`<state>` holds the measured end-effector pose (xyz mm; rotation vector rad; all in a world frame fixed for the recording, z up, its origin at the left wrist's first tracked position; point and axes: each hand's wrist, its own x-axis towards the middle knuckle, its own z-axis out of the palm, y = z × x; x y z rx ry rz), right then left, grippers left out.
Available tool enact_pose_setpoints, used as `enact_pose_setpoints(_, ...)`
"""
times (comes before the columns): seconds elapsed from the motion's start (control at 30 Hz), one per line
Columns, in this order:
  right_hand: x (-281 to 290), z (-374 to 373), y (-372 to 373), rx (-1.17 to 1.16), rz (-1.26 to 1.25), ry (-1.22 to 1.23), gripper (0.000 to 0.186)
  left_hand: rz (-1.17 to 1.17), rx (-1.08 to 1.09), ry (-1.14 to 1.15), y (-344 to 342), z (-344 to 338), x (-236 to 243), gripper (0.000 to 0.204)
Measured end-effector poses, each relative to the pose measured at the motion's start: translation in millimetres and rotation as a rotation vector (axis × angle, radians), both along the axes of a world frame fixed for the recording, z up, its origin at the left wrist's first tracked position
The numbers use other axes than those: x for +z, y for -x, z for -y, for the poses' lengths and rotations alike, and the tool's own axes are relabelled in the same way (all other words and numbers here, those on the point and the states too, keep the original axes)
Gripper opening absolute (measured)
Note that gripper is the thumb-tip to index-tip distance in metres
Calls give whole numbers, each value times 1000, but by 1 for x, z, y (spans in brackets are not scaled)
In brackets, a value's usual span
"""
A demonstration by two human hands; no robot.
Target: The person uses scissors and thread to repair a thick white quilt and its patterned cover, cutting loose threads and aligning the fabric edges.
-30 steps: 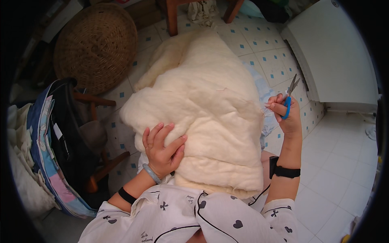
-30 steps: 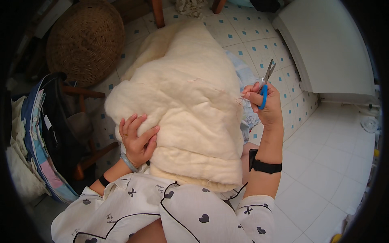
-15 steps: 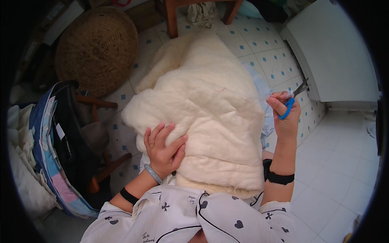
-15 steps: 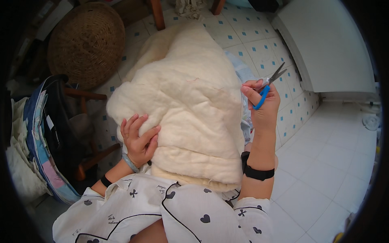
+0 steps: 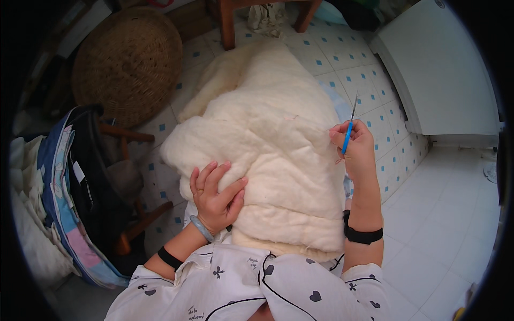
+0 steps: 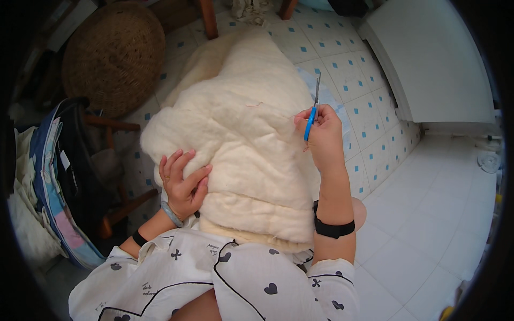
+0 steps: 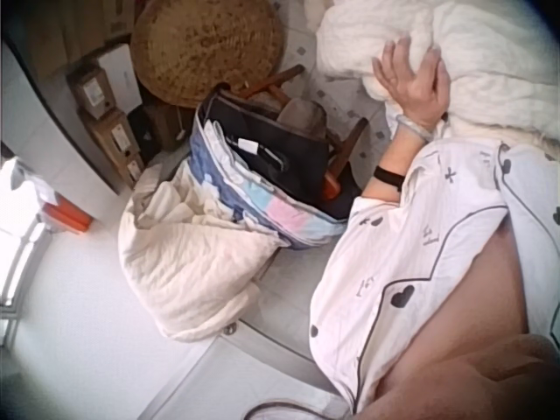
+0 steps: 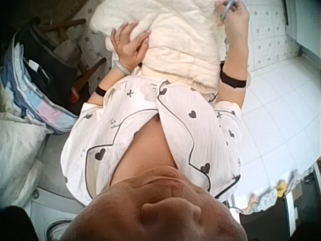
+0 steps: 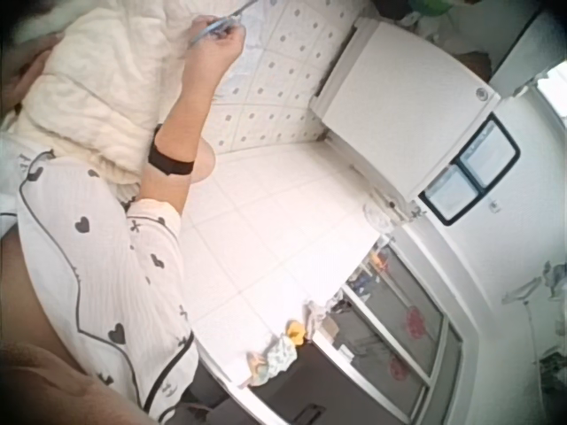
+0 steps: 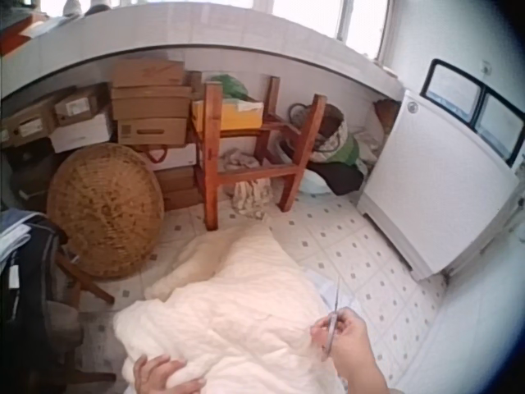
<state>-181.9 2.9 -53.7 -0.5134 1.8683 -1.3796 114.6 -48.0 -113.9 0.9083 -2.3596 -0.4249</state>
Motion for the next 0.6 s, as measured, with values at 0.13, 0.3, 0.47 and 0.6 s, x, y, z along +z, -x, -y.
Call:
enact_pose_setpoints(0.13, 0, 6, -6, 22, -60, -24, 23, -4, -2, -4, -1, 0, 0, 21)
enact_pose_setpoints(0.3, -5, 11, -9, -4, -96, -22, 22, -6, -7, -9, -1, 1, 0, 21)
enact_pose_setpoints(0.47, -10, 15, -12, -22, -146, 15, 18, -22, -26, -26, 0, 1, 0, 24)
enact_pose_setpoints(0.6, -6, 12, -8, -32, -79, 56, 19, -24, -26, -24, -1, 2, 0, 25)
